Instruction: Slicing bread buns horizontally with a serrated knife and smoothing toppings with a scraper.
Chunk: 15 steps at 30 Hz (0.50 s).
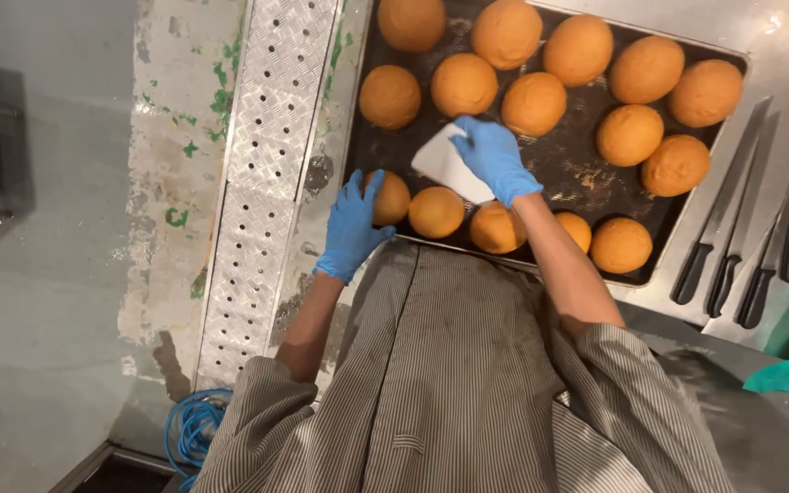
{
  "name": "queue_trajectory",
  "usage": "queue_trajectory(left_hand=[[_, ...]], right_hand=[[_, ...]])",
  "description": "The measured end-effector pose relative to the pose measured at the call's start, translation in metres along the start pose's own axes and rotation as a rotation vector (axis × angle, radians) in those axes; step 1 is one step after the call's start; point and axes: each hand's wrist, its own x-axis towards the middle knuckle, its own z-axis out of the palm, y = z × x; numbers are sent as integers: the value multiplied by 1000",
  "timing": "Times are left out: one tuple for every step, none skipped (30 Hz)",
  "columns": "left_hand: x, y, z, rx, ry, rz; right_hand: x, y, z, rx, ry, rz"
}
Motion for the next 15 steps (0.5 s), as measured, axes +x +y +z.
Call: queue_trajectory(left_hand=[[-3, -4, 3, -1, 1, -6], [-3, -8, 5, -88, 10, -26], [-2, -12, 7, -175, 20, -45], [-5, -14, 8, -173, 25, -48], [-8, -16, 10, -265, 22, -54], [-11, -19, 10, -354, 19, -60], [-15, -21, 10, -350, 23, -63], [-20, -25, 8, -392, 28, -55], [-25, -28, 6, -434, 32, -47], [-24, -31, 6, -426, 23, -29], [-23, -34, 6, -437, 25, -20], [-24, -36, 7, -449, 26, -14], [-25, -36, 1, -442, 16, 1], [-27, -35, -4, -439, -5, -9], [-29, -35, -9, -435, -25, -19]], right_hand=[[6, -15, 8, 0, -5, -4], [15, -30, 13, -14, 32, -5], [24, -44, 19, -27, 70, -7], [28, -50, 30, -26, 70, -13], [32, -55, 42, -22, 41, -77], [36, -61, 54, -16, 12, -140], [40, -58, 62, -13, 12, -146], [43, -57, 72, 44, -66, -223], [45, -54, 81, 101, -143, -300], [45, -58, 80, 106, -126, -289], [45, -61, 79, 111, -137, -314], [43, -65, 77, 116, -150, -338], [35, -87, 67, 121, -135, -327], [25, -109, 58, -12, -380, -201], [16, -131, 49, -141, -626, -75]])
